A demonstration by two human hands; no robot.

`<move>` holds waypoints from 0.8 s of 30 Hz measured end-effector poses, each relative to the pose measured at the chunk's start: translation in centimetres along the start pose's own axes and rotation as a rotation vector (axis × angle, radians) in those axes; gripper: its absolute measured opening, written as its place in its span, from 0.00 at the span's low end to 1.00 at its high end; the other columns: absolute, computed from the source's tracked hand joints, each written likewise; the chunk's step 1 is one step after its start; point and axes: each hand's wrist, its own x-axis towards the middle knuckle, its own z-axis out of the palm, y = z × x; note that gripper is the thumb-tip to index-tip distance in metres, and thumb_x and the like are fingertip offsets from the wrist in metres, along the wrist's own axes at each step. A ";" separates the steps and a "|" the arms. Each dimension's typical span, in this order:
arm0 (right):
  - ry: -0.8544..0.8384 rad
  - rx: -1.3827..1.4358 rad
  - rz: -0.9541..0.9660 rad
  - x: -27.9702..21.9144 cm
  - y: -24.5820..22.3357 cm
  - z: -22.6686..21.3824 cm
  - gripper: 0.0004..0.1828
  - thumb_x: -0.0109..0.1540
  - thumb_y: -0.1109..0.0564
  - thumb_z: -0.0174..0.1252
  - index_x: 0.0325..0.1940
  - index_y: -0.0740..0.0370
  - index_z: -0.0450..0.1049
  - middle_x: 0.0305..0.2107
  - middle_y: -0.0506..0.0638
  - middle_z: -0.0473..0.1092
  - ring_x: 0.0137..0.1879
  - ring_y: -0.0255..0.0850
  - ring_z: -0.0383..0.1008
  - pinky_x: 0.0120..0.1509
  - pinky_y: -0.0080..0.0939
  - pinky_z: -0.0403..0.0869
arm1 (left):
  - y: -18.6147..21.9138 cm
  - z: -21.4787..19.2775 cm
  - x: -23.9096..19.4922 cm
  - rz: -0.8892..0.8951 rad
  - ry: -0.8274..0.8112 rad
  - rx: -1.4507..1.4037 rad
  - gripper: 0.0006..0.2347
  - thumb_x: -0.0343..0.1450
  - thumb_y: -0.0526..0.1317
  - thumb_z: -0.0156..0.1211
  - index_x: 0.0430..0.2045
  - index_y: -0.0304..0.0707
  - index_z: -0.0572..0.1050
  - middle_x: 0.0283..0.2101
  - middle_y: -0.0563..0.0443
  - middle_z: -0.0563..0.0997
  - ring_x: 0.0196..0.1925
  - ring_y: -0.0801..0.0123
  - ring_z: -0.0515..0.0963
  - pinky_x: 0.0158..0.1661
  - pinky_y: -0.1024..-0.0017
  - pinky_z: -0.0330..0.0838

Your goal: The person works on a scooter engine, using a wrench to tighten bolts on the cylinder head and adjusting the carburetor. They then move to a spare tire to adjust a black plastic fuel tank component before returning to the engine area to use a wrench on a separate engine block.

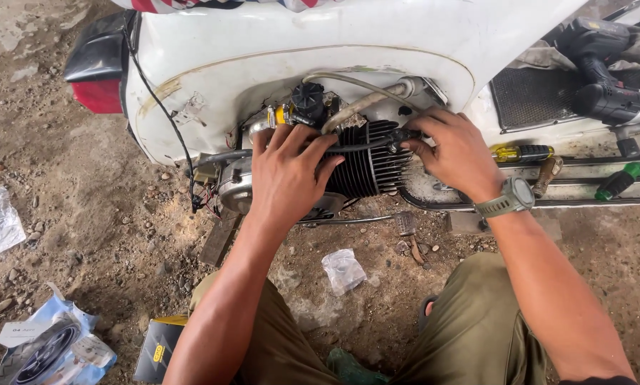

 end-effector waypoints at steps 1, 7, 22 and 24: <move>0.002 0.000 0.001 0.0 -0.3 0.1 0.14 0.67 0.51 0.63 0.52 0.59 0.78 0.40 0.59 0.76 0.50 0.60 0.77 0.51 0.58 0.73 | -0.1 0.3 0.0 0.002 0.000 0.000 0.10 0.69 0.47 0.70 0.42 0.53 0.81 0.36 0.61 0.77 0.42 0.67 0.77 0.46 0.64 0.63; 0.255 0.081 -0.216 0.1 -1.3 0.3 0.23 0.58 0.60 0.72 0.55 0.62 0.75 0.45 0.56 0.75 0.51 0.58 0.76 0.51 0.55 0.71 | 0.3 0.7 0.3 0.022 0.062 -0.055 0.04 0.71 0.42 0.67 0.37 0.51 0.83 0.34 0.58 0.78 0.40 0.65 0.79 0.45 0.66 0.65; 0.368 0.062 -0.350 0.5 -0.3 3.1 0.11 0.64 0.62 0.67 0.51 0.58 0.81 0.43 0.55 0.74 0.45 0.57 0.74 0.45 0.54 0.69 | -0.3 1.2 0.4 0.079 0.053 -0.123 0.02 0.72 0.41 0.66 0.34 0.50 0.82 0.32 0.58 0.78 0.36 0.63 0.78 0.42 0.65 0.65; 0.359 0.068 -0.359 0.2 0.4 3.8 0.14 0.63 0.63 0.68 0.54 0.57 0.81 0.42 0.57 0.74 0.45 0.59 0.73 0.46 0.56 0.70 | -0.3 1.5 0.1 0.102 0.069 -0.109 0.03 0.75 0.42 0.61 0.32 0.50 0.82 0.32 0.58 0.77 0.35 0.63 0.77 0.40 0.65 0.66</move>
